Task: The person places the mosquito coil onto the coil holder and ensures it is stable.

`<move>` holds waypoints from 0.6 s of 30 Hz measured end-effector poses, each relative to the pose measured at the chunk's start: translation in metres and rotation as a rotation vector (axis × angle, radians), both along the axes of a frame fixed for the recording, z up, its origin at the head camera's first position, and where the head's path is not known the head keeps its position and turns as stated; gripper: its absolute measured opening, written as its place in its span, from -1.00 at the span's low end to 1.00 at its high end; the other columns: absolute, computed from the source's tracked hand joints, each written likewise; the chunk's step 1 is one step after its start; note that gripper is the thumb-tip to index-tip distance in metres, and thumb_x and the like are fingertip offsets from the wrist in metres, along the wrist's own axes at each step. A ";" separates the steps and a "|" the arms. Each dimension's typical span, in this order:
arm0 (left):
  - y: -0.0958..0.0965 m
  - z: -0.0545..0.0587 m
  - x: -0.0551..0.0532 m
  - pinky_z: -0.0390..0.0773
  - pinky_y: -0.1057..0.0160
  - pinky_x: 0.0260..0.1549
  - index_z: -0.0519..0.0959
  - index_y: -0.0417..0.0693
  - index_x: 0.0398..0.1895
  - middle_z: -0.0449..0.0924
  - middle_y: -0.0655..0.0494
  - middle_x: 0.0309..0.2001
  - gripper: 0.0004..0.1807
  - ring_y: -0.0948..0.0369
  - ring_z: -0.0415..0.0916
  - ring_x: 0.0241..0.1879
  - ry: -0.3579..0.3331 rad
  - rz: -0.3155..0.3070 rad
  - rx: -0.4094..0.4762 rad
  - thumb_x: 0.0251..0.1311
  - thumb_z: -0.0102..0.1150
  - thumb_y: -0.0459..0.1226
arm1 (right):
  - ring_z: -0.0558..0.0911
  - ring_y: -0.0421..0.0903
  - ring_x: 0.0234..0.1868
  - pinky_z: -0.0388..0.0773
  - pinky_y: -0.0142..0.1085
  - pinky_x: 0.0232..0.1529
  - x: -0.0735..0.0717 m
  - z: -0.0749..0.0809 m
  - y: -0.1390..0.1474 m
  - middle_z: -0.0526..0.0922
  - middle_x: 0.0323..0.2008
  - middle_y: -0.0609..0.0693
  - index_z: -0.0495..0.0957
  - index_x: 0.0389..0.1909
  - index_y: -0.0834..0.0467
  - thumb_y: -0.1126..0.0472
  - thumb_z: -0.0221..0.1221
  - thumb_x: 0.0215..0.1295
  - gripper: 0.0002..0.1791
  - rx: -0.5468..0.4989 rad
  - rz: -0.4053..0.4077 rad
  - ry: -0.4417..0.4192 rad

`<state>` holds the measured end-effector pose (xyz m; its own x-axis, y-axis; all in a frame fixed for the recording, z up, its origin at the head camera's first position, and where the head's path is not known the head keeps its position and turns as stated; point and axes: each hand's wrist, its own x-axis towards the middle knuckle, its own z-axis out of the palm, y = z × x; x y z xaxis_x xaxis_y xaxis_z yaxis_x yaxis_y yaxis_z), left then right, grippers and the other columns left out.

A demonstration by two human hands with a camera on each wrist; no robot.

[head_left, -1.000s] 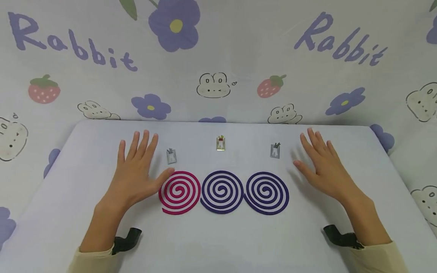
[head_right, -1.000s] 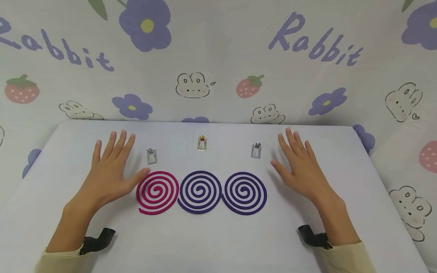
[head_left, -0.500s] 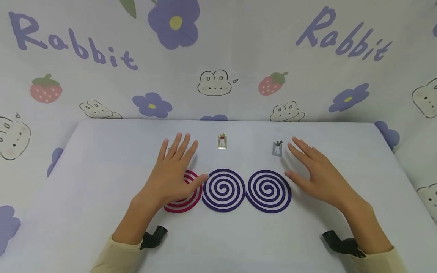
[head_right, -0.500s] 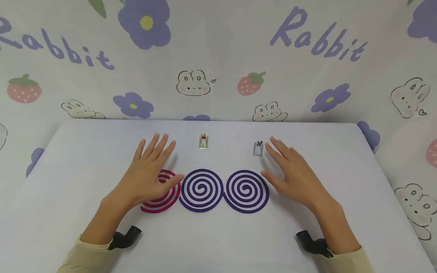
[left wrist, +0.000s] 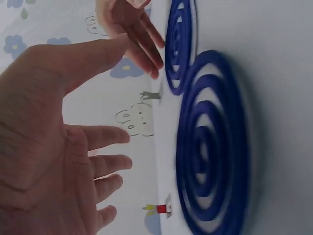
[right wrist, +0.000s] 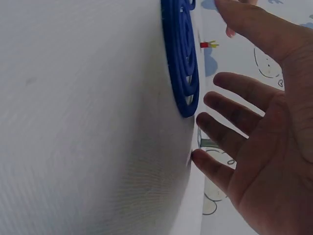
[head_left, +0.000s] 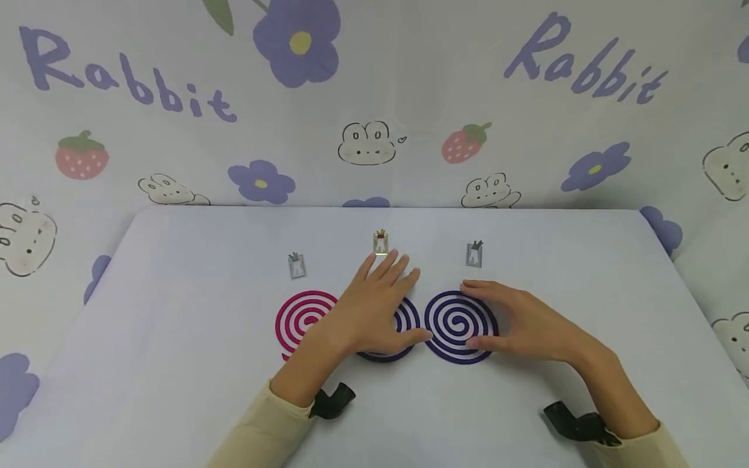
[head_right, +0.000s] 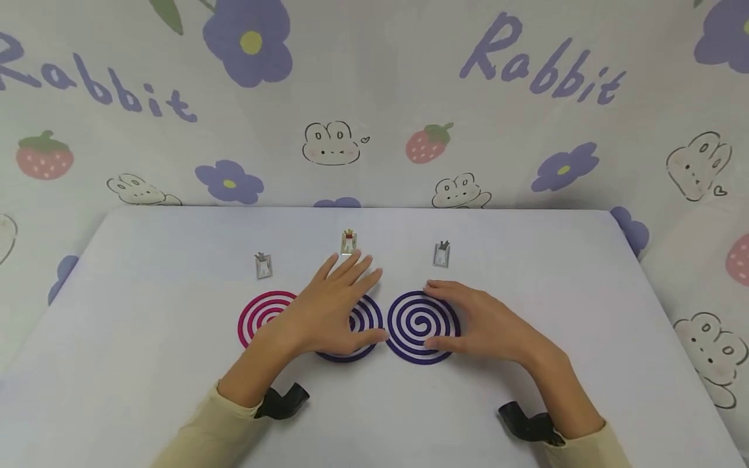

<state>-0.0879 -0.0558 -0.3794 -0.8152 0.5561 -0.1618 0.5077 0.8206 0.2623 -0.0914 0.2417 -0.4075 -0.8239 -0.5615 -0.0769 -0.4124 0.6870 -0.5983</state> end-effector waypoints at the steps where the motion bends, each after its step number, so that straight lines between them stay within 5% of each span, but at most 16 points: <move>1: 0.001 -0.002 0.002 -0.31 -0.13 0.74 0.14 0.06 0.71 0.02 -0.02 0.73 0.04 0.03 -0.25 0.77 0.001 0.002 -0.003 0.30 0.12 0.37 | 0.35 0.26 0.60 0.31 0.31 0.53 0.001 -0.002 0.000 0.42 0.57 0.09 0.42 0.54 0.06 -0.24 0.53 0.13 -0.01 0.017 0.002 -0.004; 9: 0.014 -0.011 0.009 -0.26 -0.12 0.74 0.16 0.03 0.69 0.06 -0.02 0.72 0.05 0.04 -0.22 0.77 0.002 -0.037 0.022 0.28 0.12 0.38 | 0.23 0.31 0.65 0.27 0.29 0.55 0.003 -0.002 0.009 0.21 0.68 0.12 0.26 0.62 0.08 -0.32 0.61 -0.08 0.27 0.067 0.037 -0.048; 18: 0.022 -0.015 0.008 -0.24 -0.10 0.74 0.18 0.02 0.69 0.07 0.02 0.72 0.04 0.06 -0.20 0.76 -0.002 -0.090 -0.017 0.30 0.12 0.38 | 0.16 0.32 0.67 0.25 0.32 0.55 0.001 -0.007 0.008 0.15 0.69 0.13 0.21 0.65 0.06 -0.32 0.62 -0.12 0.33 0.057 0.039 -0.064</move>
